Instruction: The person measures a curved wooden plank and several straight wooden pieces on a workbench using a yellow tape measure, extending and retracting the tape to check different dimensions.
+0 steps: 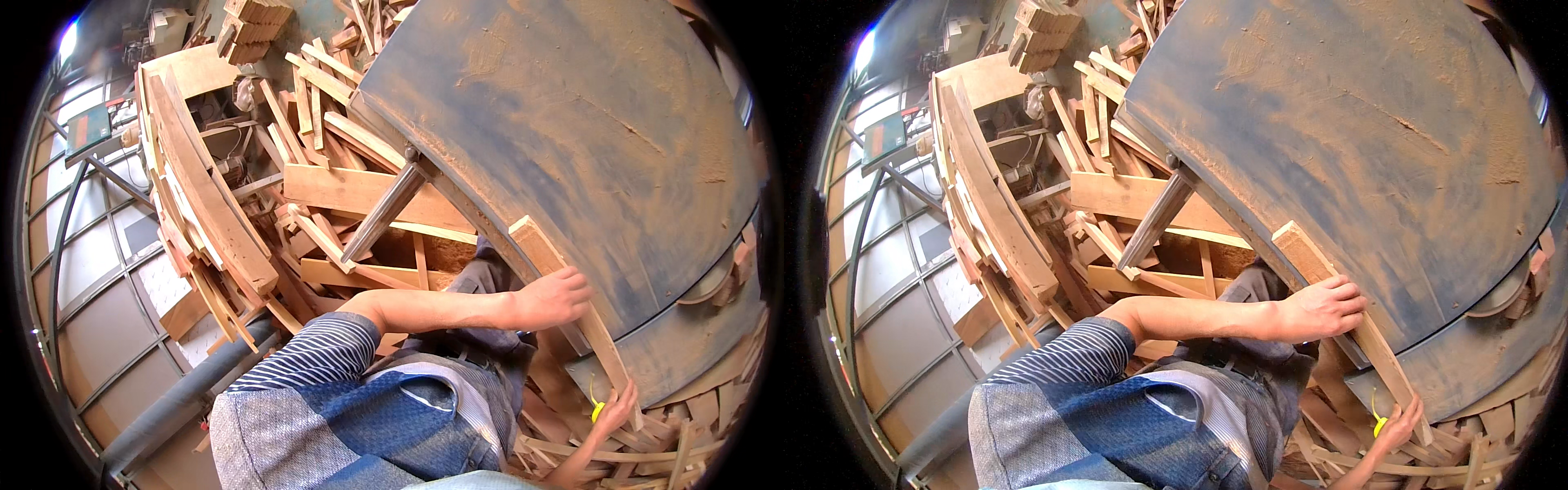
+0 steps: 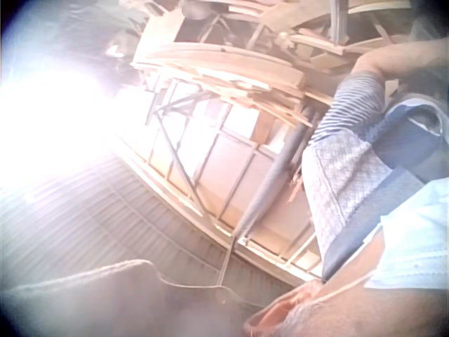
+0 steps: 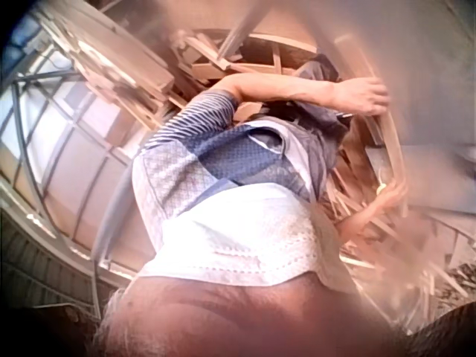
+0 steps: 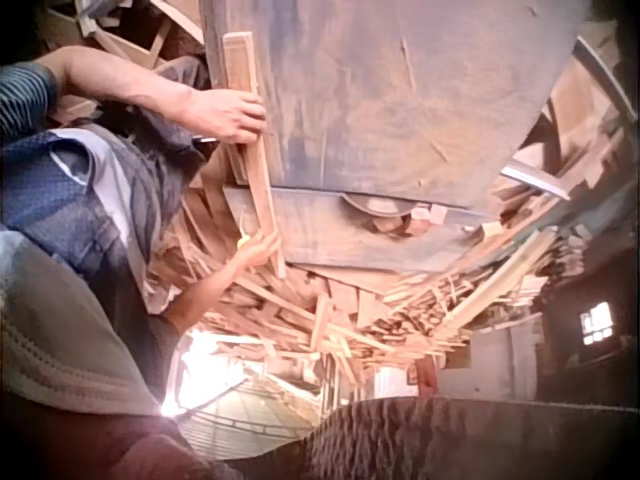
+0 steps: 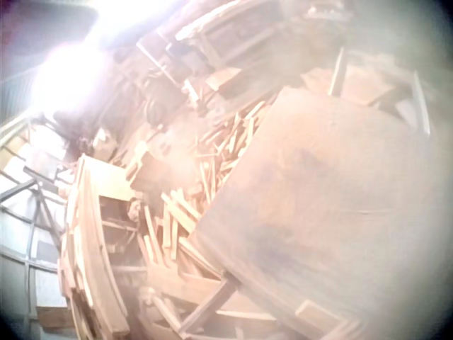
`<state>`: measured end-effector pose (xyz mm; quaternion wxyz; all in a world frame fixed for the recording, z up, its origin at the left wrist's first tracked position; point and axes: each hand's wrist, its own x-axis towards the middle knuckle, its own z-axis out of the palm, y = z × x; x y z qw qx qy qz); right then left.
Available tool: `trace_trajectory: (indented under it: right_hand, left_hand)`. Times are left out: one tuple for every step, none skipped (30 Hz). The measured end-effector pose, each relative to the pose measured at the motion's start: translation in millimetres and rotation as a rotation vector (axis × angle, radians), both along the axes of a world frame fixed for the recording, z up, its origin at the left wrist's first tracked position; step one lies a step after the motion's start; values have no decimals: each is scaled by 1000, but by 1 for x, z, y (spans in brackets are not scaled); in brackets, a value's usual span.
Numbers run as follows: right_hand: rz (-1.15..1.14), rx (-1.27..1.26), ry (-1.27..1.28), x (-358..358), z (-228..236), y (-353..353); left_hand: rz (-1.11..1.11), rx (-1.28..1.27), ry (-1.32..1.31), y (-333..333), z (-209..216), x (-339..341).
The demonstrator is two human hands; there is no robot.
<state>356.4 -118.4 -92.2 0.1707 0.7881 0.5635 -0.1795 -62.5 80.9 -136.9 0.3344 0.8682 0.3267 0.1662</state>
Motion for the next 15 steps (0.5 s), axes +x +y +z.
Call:
trace_trajectory:
  right_hand:
    - [0, 0, -6, -2, -1, 0]
    - [2, -3, -15, -2, -1, -1]
    - [4, -6, -24, -3, 0, -1]
    - [20, -1, -12, -4, 1, -1]
    - [35, 5, 1, -8, 1, 3]
    - [52, 11, 14, -12, 1, 7]
    - [54, 14, 25, -18, 1, 10]
    - [59, 17, 37, -26, 2, 14]
    - [65, 22, 50, -33, 3, 20]
    - [74, 25, 78, -41, 3, 26]
    - [82, 29, 104, -49, 5, 30]
    - [90, 35, 131, -54, 6, 33]
    - [95, 45, 133, -57, 5, 36]
    - [99, 56, 133, -59, 4, 35]
    - [103, 68, 132, -62, 3, 33]
  left_hand:
    - [9, -2, -8, 1, -1, -2]
    - [20, -6, -19, 0, -1, -2]
    - [31, -11, -31, 0, 0, -3]
    - [28, -34, -13, 0, 0, -5]
    - [24, -58, 6, 2, 1, -8]
    - [21, -81, 24, 4, 2, -11]
    - [21, -85, 33, 7, 3, -17]
    - [24, -88, 42, 12, 6, -24]
    - [28, -89, 51, 17, 7, -31]
    - [40, -114, 42, 20, 6, -38]
    - [47, -114, 38, 22, 7, -45]
    - [54, -112, 34, 25, 8, -52]
    - [62, -109, 30, 28, 9, -58]
    - [67, -84, 21, 29, 8, -62]
    - [65, -77, 29, 28, 9, -64]
